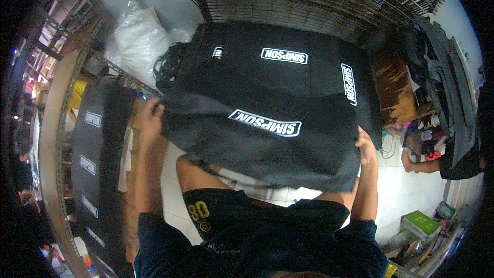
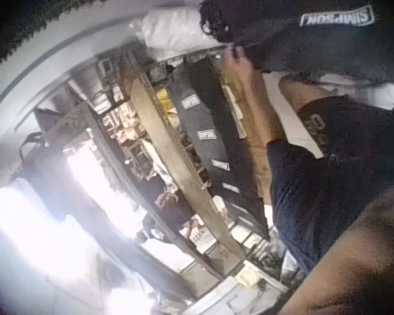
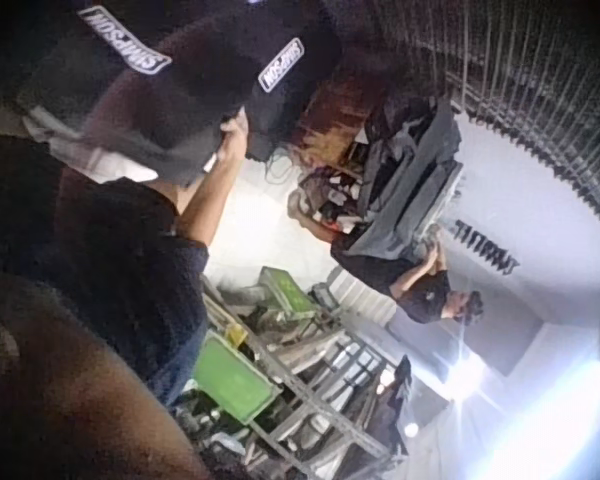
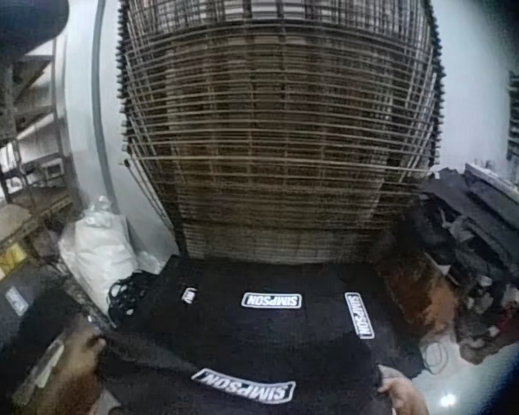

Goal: The person sits on the floor and repeatedly picks up black Simpson-branded bags from a pile, folds them, and stacks them neatly. Another person works at a table in the background.

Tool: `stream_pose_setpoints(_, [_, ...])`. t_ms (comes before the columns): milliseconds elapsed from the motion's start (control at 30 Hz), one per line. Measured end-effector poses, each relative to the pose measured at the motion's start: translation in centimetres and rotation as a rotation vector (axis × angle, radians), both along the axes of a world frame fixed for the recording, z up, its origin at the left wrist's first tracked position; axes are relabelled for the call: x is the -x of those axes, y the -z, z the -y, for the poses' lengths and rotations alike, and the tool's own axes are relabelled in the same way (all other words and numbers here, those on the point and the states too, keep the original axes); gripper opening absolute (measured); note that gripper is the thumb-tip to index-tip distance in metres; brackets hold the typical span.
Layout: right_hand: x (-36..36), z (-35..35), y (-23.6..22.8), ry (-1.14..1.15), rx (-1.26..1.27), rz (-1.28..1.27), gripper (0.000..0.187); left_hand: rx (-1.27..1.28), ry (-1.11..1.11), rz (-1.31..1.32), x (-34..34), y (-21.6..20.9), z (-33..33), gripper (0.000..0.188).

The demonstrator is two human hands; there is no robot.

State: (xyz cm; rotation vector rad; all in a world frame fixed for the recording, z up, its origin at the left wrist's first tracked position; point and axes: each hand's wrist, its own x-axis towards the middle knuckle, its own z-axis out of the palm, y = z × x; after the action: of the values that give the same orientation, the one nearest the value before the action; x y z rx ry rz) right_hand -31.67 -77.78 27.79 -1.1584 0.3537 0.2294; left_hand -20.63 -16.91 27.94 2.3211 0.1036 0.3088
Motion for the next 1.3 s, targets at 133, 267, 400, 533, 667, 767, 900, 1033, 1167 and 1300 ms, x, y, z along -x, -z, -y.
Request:
stream_pose_setpoints(133, [4.2, -8.5, -3.8, 0.046, -0.027, 0.167, 0.095, 0.000, 0.020, 0.127, -1.2, -11.9, -6.9, 0.027])
stream_pose_setpoints(267, [6.6, -15.7, 0.4, -0.075, -0.011, 0.188, 0.090, -0.254, 0.038, 0.240, -8.6, -16.7, -13.5, 0.032])
stream_pose_setpoints(400, [5.5, -30.2, 0.3, -0.140, -0.247, 0.032, 0.053, -1.147, -0.228, 0.623, -13.5, -22.6, -20.5, 0.042])
stream_pose_setpoints(533, [2.1, -39.3, 3.6, -0.025, -0.357, 0.048, 0.023, -0.402, -0.265, 0.564, -6.8, -17.7, -11.6, 0.053])
stream_pose_setpoints(667, [-2.1, -45.0, 4.2, 0.009, -0.422, 0.056, 0.017, 0.606, -0.437, 0.105, 11.5, -1.7, -9.7, 0.057])
stream_pose_setpoints(767, [-3.1, -46.2, 8.1, 0.042, -0.408, -0.038, 0.015, 2.761, -0.232, -0.667, 8.7, 3.2, -6.1, 0.067])
stream_pose_setpoints(900, [-1.5, -45.8, 13.3, -0.139, -0.113, -0.059, 0.028, 1.570, -0.086, -0.591, 4.9, 13.8, -9.1, 0.071])
stream_pose_setpoints(1033, [-0.9, -37.0, 17.9, -0.292, -0.055, -0.104, 0.038, 1.083, 0.048, -0.679, 3.7, 10.5, -7.5, 0.065])
stream_pose_setpoints(1167, [-0.9, -27.9, 15.6, 0.400, -1.003, -0.358, 0.068, 1.115, 0.093, -0.613, 2.2, 9.9, -9.8, 0.067])
stream_pose_setpoints(1300, [-2.6, -23.4, 14.1, 0.129, -0.755, -0.421, 0.065, 1.130, 0.076, -0.691, 1.1, 9.4, -10.5, 0.073])
